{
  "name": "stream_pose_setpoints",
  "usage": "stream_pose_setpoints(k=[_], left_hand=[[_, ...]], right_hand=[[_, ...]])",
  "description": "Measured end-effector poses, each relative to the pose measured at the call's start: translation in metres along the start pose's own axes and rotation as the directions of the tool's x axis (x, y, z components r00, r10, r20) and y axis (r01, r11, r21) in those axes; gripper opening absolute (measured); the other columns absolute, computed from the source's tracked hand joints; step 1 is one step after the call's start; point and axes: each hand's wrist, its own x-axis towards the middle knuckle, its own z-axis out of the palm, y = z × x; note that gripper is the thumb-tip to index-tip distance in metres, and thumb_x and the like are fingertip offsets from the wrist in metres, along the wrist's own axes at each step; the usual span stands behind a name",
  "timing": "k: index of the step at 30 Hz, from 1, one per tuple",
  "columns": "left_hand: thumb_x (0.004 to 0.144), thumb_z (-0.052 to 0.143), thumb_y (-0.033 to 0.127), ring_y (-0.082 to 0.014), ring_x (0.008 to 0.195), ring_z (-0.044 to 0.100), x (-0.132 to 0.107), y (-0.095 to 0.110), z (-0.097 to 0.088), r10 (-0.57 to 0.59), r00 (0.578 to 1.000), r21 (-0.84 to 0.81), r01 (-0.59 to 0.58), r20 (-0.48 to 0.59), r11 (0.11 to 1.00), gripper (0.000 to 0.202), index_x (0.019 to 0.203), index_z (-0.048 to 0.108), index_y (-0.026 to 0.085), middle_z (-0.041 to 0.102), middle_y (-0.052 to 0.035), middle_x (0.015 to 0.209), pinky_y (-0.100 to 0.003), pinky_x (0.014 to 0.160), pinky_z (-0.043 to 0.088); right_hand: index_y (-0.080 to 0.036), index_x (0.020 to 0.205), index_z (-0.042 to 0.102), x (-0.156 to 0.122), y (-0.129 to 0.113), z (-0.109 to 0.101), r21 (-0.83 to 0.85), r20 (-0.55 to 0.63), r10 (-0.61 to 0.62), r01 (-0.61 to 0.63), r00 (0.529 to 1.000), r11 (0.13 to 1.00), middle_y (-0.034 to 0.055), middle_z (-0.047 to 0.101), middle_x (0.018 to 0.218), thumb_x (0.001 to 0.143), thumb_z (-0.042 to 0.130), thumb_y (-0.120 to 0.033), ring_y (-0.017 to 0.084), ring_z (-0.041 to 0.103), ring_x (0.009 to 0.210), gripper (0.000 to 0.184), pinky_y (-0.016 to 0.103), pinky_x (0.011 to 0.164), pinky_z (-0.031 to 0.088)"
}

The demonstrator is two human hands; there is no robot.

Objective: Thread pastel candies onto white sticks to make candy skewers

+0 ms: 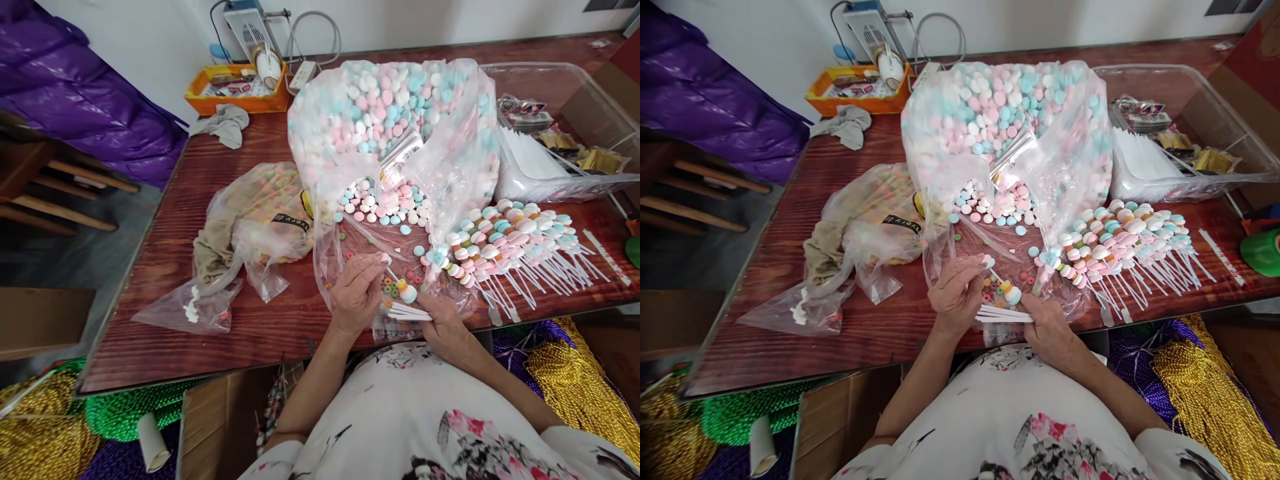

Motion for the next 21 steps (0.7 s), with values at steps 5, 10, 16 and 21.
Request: stream_pose_setpoints(k=[5,10,16,21], left_hand=[[0.086,0.061,0.005,-0.021,0.109,0.069,-0.004,0.003,-0.009,0.113,0.991,0.002,-0.113,0.066,0.994,0.035,0.113,0.068,0.026,0.073,-0.0062,0.115,-0.041,0.097,0.056],[0.084,0.063,0.005,-0.0194,0.103,0.07,-0.006,0.009,-0.005,0.0,1.0,-0.044,0.0,0.017,0.999,0.033,0.108,0.07,0.026,0.074,-0.0048,0.11,-0.039,0.095,0.056],[0.084,0.07,0.023,-0.0162,0.09,0.07,-0.01,0.008,0.009,-0.497,0.861,-0.372,0.43,-0.104,0.823,0.03,0.114,0.068,0.028,0.07,-0.0025,0.102,-0.033,0.082,0.061],[0.087,0.067,0.024,-0.0212,0.104,0.068,-0.008,0.005,0.0,-0.43,0.901,-0.282,0.427,0.054,0.859,0.025,0.112,0.072,0.026,0.071,-0.0054,0.11,-0.038,0.093,0.059]], right_hand=[[-0.02,0.085,0.06,-0.001,-0.003,0.004,0.137,-0.015,0.022,-0.02,1.0,0.99,0.0,0.061,0.07,0.074,0.038,-0.001,0.014,0.051,0.06,0.031,0.026,0.059,0.039],[-0.021,0.077,0.058,-0.002,-0.003,0.013,0.19,-0.1,0.009,0.011,0.995,0.982,-0.0003,0.06,0.069,0.07,0.039,-0.003,0.014,0.05,0.059,0.027,0.026,0.057,0.04],[-0.021,0.085,0.06,0.01,-0.011,0.011,0.166,-0.137,-0.045,0.068,0.99,0.984,0.0003,0.062,0.071,0.077,0.041,-0.004,0.014,0.052,0.06,0.027,0.026,0.057,0.043],[-0.02,0.09,0.06,0.012,-0.009,0.012,0.123,-0.126,-0.098,0.114,0.987,0.986,0.0018,0.064,0.073,0.08,0.039,-0.004,0.015,0.056,0.063,0.028,0.026,0.059,0.043]])
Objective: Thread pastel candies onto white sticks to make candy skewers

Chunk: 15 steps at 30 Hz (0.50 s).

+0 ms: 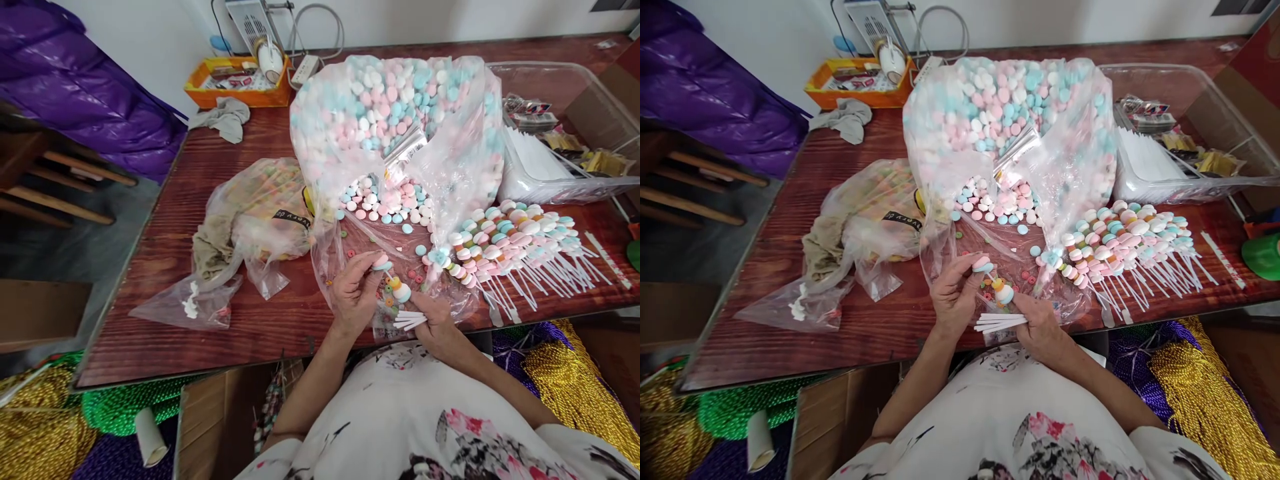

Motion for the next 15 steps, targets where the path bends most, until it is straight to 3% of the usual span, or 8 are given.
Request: stream_pose_setpoints(k=[2,5,9,12,15], left_hand=[[0.089,0.064,0.021,-0.0212,0.101,0.07,0.0,0.001,-0.003,0.039,0.997,0.022,-0.04,0.064,0.999,0.028,0.116,0.07,0.026,0.072,-0.006,0.109,-0.038,0.091,0.06],[0.09,0.058,0.013,-0.02,0.101,0.071,-0.003,0.002,-0.001,0.178,0.978,0.092,-0.188,0.107,0.978,0.035,0.122,0.066,0.026,0.073,-0.0063,0.112,-0.038,0.093,0.059],[0.091,0.05,0.007,-0.021,0.114,0.066,-0.012,0.007,0.006,0.34,0.907,0.16,-0.384,0.249,0.909,0.051,0.138,0.054,0.027,0.069,-0.009,0.123,-0.041,0.099,0.056],[0.091,0.047,0.005,-0.0227,0.122,0.061,-0.02,0.011,0.01,0.391,0.848,0.148,-0.465,0.358,0.873,0.057,0.145,0.045,0.023,0.065,-0.0132,0.13,-0.041,0.102,0.054],[0.092,0.046,0.007,-0.0226,0.125,0.059,-0.024,0.013,0.014,0.38,0.83,0.151,-0.471,0.408,0.869,0.058,0.148,0.041,0.021,0.063,-0.0147,0.132,-0.04,0.105,0.052]], right_hand=[[-0.02,0.087,0.059,-0.002,0.003,0.001,-0.018,-0.002,-0.003,0.003,1.0,1.0,0.0012,0.062,0.071,0.079,0.039,-0.004,0.014,0.053,0.06,0.027,0.025,0.057,0.041],[-0.02,0.084,0.057,-0.005,0.005,0.003,0.002,0.001,0.001,-0.001,1.0,1.0,0.0001,0.058,0.068,0.079,0.039,-0.004,0.013,0.05,0.058,0.025,0.025,0.056,0.04],[-0.02,0.087,0.059,-0.01,0.009,0.005,0.075,-0.001,-0.009,0.009,1.0,0.997,-0.0013,0.057,0.065,0.082,0.04,-0.005,0.012,0.05,0.056,0.025,0.024,0.055,0.04],[-0.02,0.091,0.061,-0.013,0.015,0.005,0.079,-0.077,0.005,0.001,0.997,0.997,-0.0007,0.059,0.068,0.078,0.04,-0.004,0.013,0.051,0.058,0.029,0.024,0.057,0.041],[-0.019,0.095,0.063,-0.014,0.02,0.004,0.074,-0.137,0.049,-0.039,0.989,0.997,-0.0009,0.058,0.067,0.073,0.041,-0.003,0.013,0.047,0.056,0.035,0.024,0.057,0.04]])
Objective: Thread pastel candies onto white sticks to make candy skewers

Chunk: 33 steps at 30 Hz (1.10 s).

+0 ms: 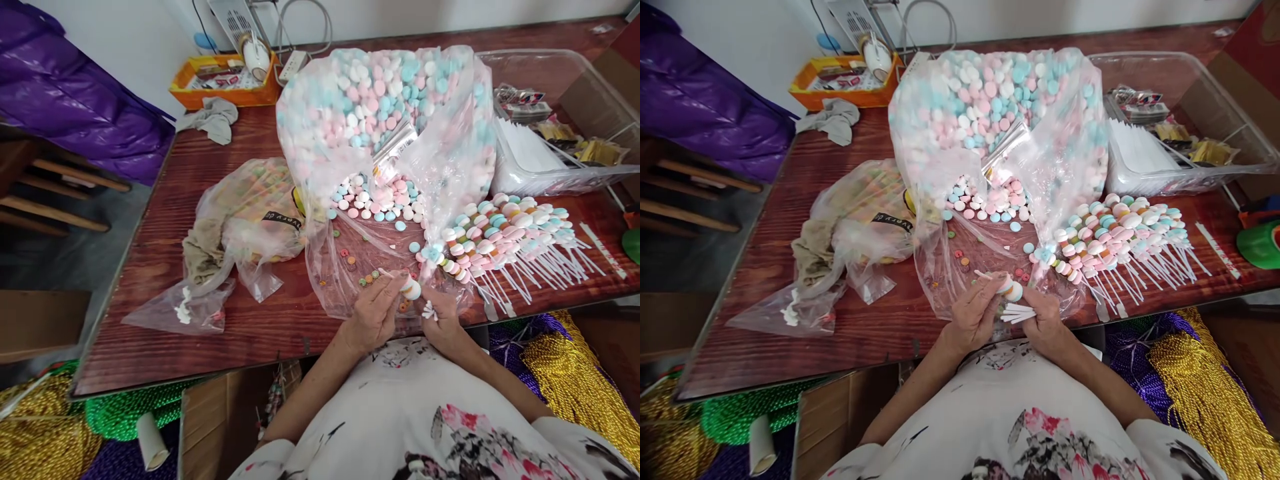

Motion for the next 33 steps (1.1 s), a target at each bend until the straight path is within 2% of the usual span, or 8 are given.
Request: stream_pose_setpoints(k=[5,8,11,16,18,23,29,33], left_hand=[[0.097,0.04,0.016,-0.0233,0.121,0.061,0.012,-0.01,-0.001,-0.009,0.991,-0.086,0.02,0.134,0.996,0.048,0.145,0.045,0.019,0.064,-0.0171,0.129,-0.039,0.101,0.053],[0.098,0.042,0.021,-0.0175,0.098,0.069,0.037,-0.032,-0.006,-0.198,0.968,-0.092,0.213,0.153,0.973,0.043,0.14,0.05,0.022,0.07,-0.0104,0.118,-0.033,0.088,0.057],[0.097,0.044,0.022,-0.0173,0.086,0.067,0.07,-0.056,0.002,-0.332,0.919,0.128,0.311,0.211,0.942,0.035,0.128,0.06,0.019,0.071,-0.0079,0.102,-0.034,0.085,0.054],[0.091,0.052,0.022,-0.028,0.098,0.057,0.1,-0.071,0.038,-0.366,0.718,0.455,0.077,0.592,0.887,0.02,0.094,0.069,0.014,0.061,-0.0148,0.101,-0.043,0.083,0.05],[0.089,0.052,0.019,-0.0293,0.105,0.052,0.101,-0.074,0.044,-0.34,0.723,0.461,0.034,0.601,0.887,0.017,0.093,0.068,0.013,0.058,-0.0155,0.106,-0.043,0.086,0.049],[0.09,0.052,0.021,-0.0284,0.108,0.049,0.108,-0.094,0.031,-0.367,0.834,0.526,0.111,0.412,0.843,0.018,0.095,0.067,0.012,0.058,-0.0152,0.112,-0.043,0.097,0.044],[0.082,0.047,0.005,-0.0296,0.107,0.053,0.106,-0.096,0.039,-0.377,0.779,0.587,0.014,0.502,0.809,0.023,0.091,0.067,0.011,0.064,-0.017,0.102,-0.041,0.089,0.044],[0.077,0.053,0.008,-0.0248,0.094,0.058,0.103,-0.099,0.038,-0.366,0.822,0.477,0.133,0.437,0.869,0.022,0.092,0.07,0.012,0.066,-0.0126,0.094,-0.036,0.085,0.046]], right_hand=[[-0.018,0.083,0.062,0.008,0.006,-0.013,-0.035,-0.013,-0.014,0.013,1.0,0.999,-0.0007,0.057,0.067,0.068,0.04,-0.003,0.013,0.048,0.058,0.031,0.024,0.058,0.04],[-0.019,0.074,0.058,0.013,0.016,-0.036,-0.136,-0.113,0.096,-0.111,0.989,0.984,-0.0028,0.051,0.061,0.075,0.045,-0.006,0.012,0.043,0.056,0.019,0.023,0.054,0.036],[-0.019,0.063,0.05,0.013,0.026,-0.056,-0.144,-0.245,0.175,-0.214,0.954,0.966,-0.0048,0.041,0.055,0.083,0.048,-0.011,0.01,0.036,0.051,0.021,0.024,0.05,0.03],[-0.019,0.071,0.054,0.007,0.028,-0.062,-0.159,-0.19,0.157,-0.188,0.969,0.969,-0.0041,0.045,0.06,0.08,0.047,-0.007,0.011,0.038,0.055,0.017,0.024,0.054,0.032],[-0.019,0.077,0.057,0.004,0.028,-0.061,-0.166,-0.178,0.149,-0.179,0.973,0.97,-0.0034,0.048,0.062,0.078,0.045,-0.005,0.011,0.04,0.056,0.019,0.024,0.056,0.033],[-0.019,0.081,0.06,0.006,0.03,-0.062,-0.144,-0.158,0.168,-0.191,0.973,0.971,-0.0019,0.053,0.065,0.077,0.043,-0.004,0.012,0.045,0.058,0.023,0.024,0.058,0.036],[-0.018,0.081,0.061,0.015,0.032,-0.065,-0.314,-0.068,0.222,-0.232,0.973,0.921,0.0017,0.06,0.069,0.076,0.041,-0.006,0.015,0.052,0.062,0.024,0.025,0.061,0.038],[-0.018,0.079,0.062,0.01,0.03,-0.073,-0.536,0.151,0.284,-0.163,0.947,0.828,0.0043,0.066,0.072,0.074,0.042,-0.005,0.017,0.056,0.065,0.025,0.026,0.061,0.034]])
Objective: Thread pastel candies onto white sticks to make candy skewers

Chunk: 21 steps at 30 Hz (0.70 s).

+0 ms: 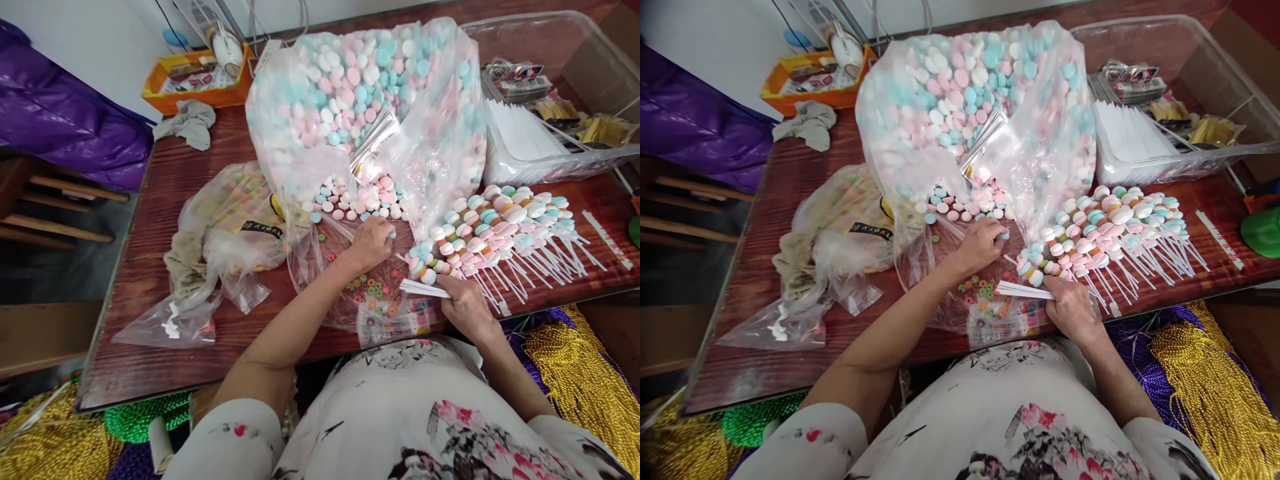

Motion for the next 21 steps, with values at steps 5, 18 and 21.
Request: stream_pose_setpoints(k=[5,18,21], left_hand=[[0.072,0.057,0.011,-0.0164,0.076,0.058,-0.013,-0.012,-0.024,-0.101,0.977,-0.297,0.042,-0.188,0.954,0.034,0.102,0.073,0.013,0.064,-0.0058,0.089,-0.03,0.074,0.047],[0.088,0.055,0.022,-0.0211,0.088,0.059,-0.098,-0.024,-0.036,-0.158,0.987,-0.075,0.157,-0.015,0.985,0.031,0.115,0.068,0.016,0.062,-0.01,0.101,-0.035,0.082,0.048],[0.09,0.054,0.022,-0.0194,0.088,0.06,-0.109,-0.023,-0.029,-0.142,0.985,-0.145,0.126,-0.102,0.981,0.024,0.107,0.07,0.017,0.062,-0.0085,0.098,-0.033,0.081,0.048]], right_hand=[[-0.016,0.084,0.064,-0.008,-0.009,-0.023,-0.313,0.275,0.021,0.069,0.961,0.947,0.0066,0.071,0.08,0.072,0.044,-0.003,0.018,0.06,0.07,0.027,0.029,0.06,0.027],[-0.015,0.094,0.064,0.021,-0.058,-0.014,-0.475,0.466,-0.008,0.257,0.885,0.842,0.0102,0.073,0.091,0.085,0.046,-0.008,0.024,0.069,0.079,0.022,0.03,0.058,0.029],[-0.015,0.095,0.064,0.023,-0.06,-0.011,-0.53,0.455,-0.002,0.273,0.89,0.803,0.0117,0.073,0.089,0.087,0.046,-0.009,0.025,0.07,0.077,0.021,0.029,0.058,0.033]])
